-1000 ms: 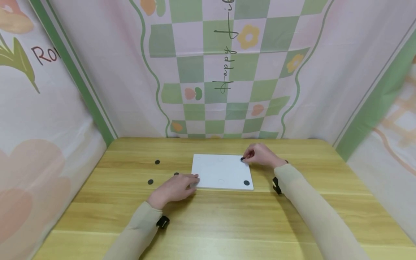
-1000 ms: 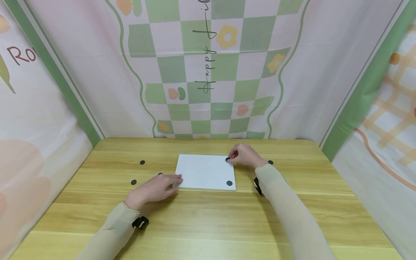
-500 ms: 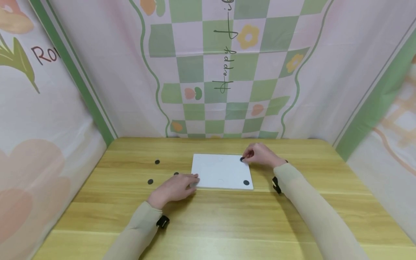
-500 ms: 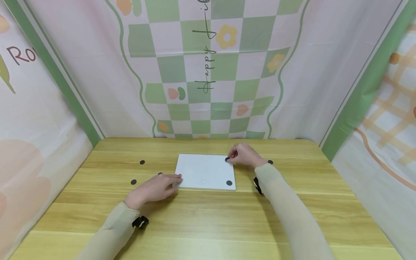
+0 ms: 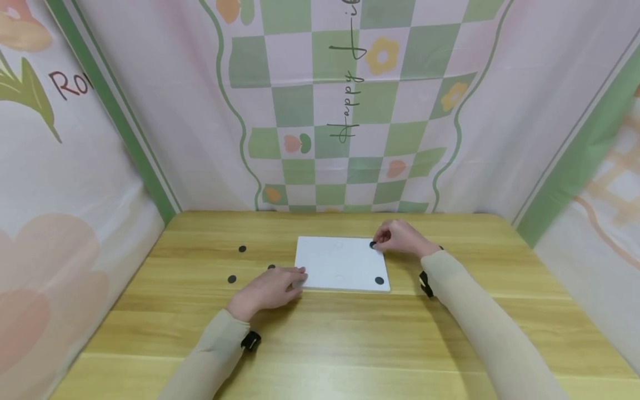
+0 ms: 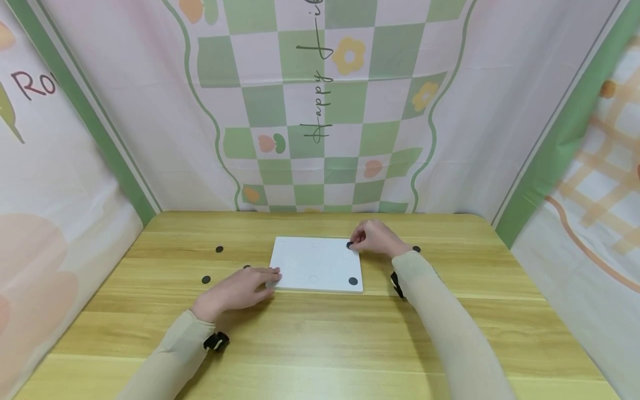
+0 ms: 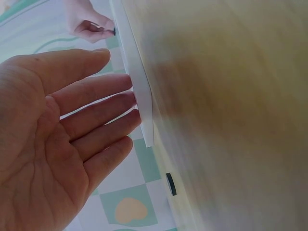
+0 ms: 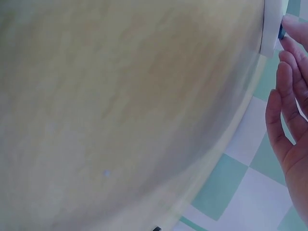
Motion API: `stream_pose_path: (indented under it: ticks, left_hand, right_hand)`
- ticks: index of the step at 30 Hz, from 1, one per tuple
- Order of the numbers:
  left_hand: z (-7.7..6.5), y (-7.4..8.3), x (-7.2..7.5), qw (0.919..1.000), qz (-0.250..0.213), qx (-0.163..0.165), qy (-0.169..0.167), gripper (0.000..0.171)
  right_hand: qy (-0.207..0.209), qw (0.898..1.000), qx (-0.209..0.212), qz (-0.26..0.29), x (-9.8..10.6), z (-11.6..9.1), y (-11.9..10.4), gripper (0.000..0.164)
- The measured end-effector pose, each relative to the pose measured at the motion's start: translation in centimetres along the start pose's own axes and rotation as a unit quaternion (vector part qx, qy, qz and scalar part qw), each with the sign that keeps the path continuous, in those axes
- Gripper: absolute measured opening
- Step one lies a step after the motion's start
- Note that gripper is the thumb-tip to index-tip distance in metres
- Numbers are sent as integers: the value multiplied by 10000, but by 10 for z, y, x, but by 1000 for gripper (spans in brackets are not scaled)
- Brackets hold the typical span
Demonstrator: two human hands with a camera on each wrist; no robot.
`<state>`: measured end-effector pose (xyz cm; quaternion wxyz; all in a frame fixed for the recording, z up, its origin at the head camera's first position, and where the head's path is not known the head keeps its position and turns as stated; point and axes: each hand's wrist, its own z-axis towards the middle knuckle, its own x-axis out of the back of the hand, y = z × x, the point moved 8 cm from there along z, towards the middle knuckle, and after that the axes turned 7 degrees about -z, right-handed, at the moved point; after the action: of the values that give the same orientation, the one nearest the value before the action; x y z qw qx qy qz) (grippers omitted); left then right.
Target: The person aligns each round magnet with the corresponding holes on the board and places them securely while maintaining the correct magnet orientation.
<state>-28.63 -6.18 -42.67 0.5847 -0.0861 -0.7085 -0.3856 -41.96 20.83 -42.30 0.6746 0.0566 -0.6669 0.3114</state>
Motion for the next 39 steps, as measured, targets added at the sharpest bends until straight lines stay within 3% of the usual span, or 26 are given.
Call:
stream_pose_path:
  ticks: [39]
  left_hand:
    - [0,0,-2,10000,-52,26,-38,37]
  right_hand:
    - [-14,9999,102,40,-1,-9,1,11]
